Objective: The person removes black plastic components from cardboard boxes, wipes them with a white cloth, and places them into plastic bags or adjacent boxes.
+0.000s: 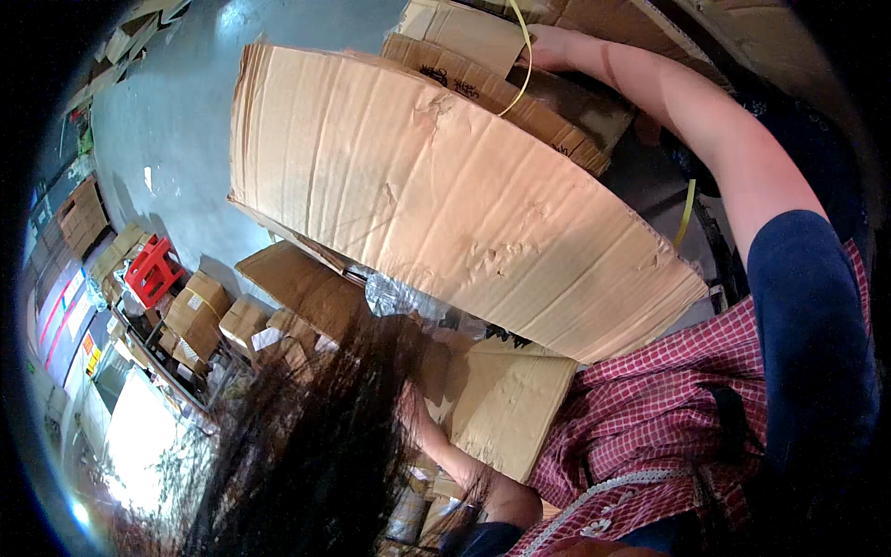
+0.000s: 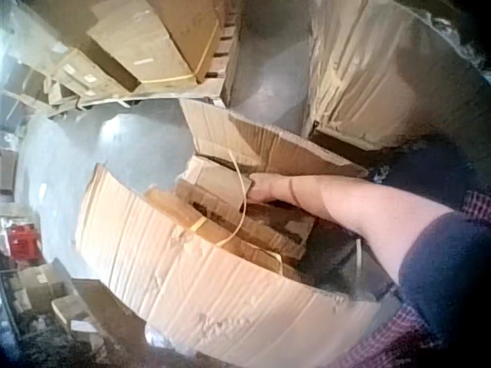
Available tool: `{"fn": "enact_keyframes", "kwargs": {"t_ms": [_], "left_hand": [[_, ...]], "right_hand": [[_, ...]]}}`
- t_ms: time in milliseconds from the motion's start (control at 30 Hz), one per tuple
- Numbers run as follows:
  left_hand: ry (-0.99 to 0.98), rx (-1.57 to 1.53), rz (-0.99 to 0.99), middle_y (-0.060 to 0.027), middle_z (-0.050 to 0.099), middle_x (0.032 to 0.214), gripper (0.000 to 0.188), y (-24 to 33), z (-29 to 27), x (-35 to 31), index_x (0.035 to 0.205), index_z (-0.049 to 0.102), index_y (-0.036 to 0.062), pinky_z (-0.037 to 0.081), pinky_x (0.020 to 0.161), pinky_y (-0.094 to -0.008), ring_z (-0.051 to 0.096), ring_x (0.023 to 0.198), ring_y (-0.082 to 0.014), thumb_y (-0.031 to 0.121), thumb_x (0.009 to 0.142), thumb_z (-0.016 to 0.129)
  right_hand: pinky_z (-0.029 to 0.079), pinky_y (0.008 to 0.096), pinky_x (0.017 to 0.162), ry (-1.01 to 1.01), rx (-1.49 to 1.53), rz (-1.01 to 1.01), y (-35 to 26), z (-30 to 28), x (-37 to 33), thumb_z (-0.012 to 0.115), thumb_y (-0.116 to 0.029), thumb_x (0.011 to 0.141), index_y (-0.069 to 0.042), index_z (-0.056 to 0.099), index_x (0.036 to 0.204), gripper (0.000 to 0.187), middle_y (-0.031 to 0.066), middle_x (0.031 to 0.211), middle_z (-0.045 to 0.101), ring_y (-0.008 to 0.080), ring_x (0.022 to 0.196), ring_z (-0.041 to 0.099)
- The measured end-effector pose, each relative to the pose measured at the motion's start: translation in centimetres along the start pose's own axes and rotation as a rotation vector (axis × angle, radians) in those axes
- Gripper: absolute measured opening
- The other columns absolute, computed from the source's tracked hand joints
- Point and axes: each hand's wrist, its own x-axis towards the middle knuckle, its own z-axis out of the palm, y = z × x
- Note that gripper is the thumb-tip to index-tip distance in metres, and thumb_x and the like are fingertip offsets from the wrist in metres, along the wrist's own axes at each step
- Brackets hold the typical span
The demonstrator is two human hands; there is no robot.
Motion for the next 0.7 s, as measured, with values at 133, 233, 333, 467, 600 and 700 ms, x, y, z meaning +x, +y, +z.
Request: {"fn": "enact_keyframes", "kwargs": {"t_ms": [133, 233, 333, 467, 600, 700], "left_hand": [[0.008, -0.02, 0.15, -0.0035, 0.026, 0.053, 0.054, 1.4, -0.2, 0.4, 0.059, 0.033, 0.0001, 0.023, 0.049, -0.0368, 0.025, 0.053, -0.0146, 0.021, 0.087, 0.073], [0.007, -0.044, 0.002, -0.0038, 0.025, 0.055, 0.054, 0.2, 0.1, -0.1, 0.059, 0.032, -0.0005, 0.023, 0.05, -0.0368, 0.025, 0.054, -0.0148, 0.021, 0.088, 0.072], [0.006, -0.044, 0.028, -0.0046, 0.026, 0.055, 0.054, 2.0, -0.2, -0.5, 0.059, 0.033, -0.0011, 0.024, 0.05, -0.0378, 0.026, 0.054, -0.0153, 0.023, 0.089, 0.071], [0.0, -0.015, 0.081, -0.0076, 0.027, 0.055, 0.052, 1.7, -0.4, 0.1, 0.059, 0.035, -0.0011, 0.025, 0.05, -0.0382, 0.028, 0.053, -0.0164, 0.023, 0.089, 0.07], [0.005, 0.023, 0.095, -0.0104, 0.029, 0.054, 0.051, 0.3, 0.0, 0.5, 0.06, 0.038, -0.0019, 0.028, 0.049, -0.039, 0.029, 0.052, -0.0181, 0.023, 0.089, 0.07], [0.014, 0.005, 0.121, -0.0123, 0.033, 0.054, 0.051, -0.4, 0.2, 0.4, 0.059, 0.039, -0.0028, 0.03, 0.049, -0.0403, 0.03, 0.051, -0.021, 0.024, 0.089, 0.07]], "right_hand": [[0.053, 0.0443, 0.077, -0.148, -0.307, -0.465, -0.2, -1.4, 0.2, 0.063, -0.026, 0.082, -0.001, 0.069, 0.095, 0.029, 0.0203, 0.085, 0.069, 0.0386, 0.085, 0.066], [0.053, 0.0432, 0.078, -0.256, -0.237, -0.395, -7.2, -6.6, -2.0, 0.063, -0.018, 0.079, 0.0, 0.067, 0.098, 0.027, 0.0204, 0.091, 0.068, 0.0388, 0.087, 0.065], [0.05, 0.0384, 0.089, -0.308, -0.258, -0.301, -8.1, -7.4, -1.7, 0.058, -0.012, 0.083, -0.004, 0.064, 0.111, 0.03, 0.0186, 0.111, 0.067, 0.0357, 0.103, 0.062], [0.051, 0.0399, 0.082, -0.093, -0.046, -0.251, 0.9, 2.1, 2.7, 0.063, -0.019, 0.084, -0.005, 0.065, 0.11, 0.03, 0.0144, 0.107, 0.069, 0.0287, 0.096, 0.064], [0.053, 0.0401, 0.075, -0.166, 0.378, 0.038, 4.5, 4.9, 4.1, 0.072, -0.028, 0.081, -0.01, 0.067, 0.111, 0.035, 0.0085, 0.097, 0.072, 0.0213, 0.087, 0.066], [0.052, 0.0378, 0.08, 0.027, 0.194, -0.09, 4.2, 5.1, 3.7, 0.072, -0.031, 0.081, -0.014, 0.068, 0.114, 0.037, 0.0072, 0.101, 0.072, 0.0199, 0.093, 0.065]]}}
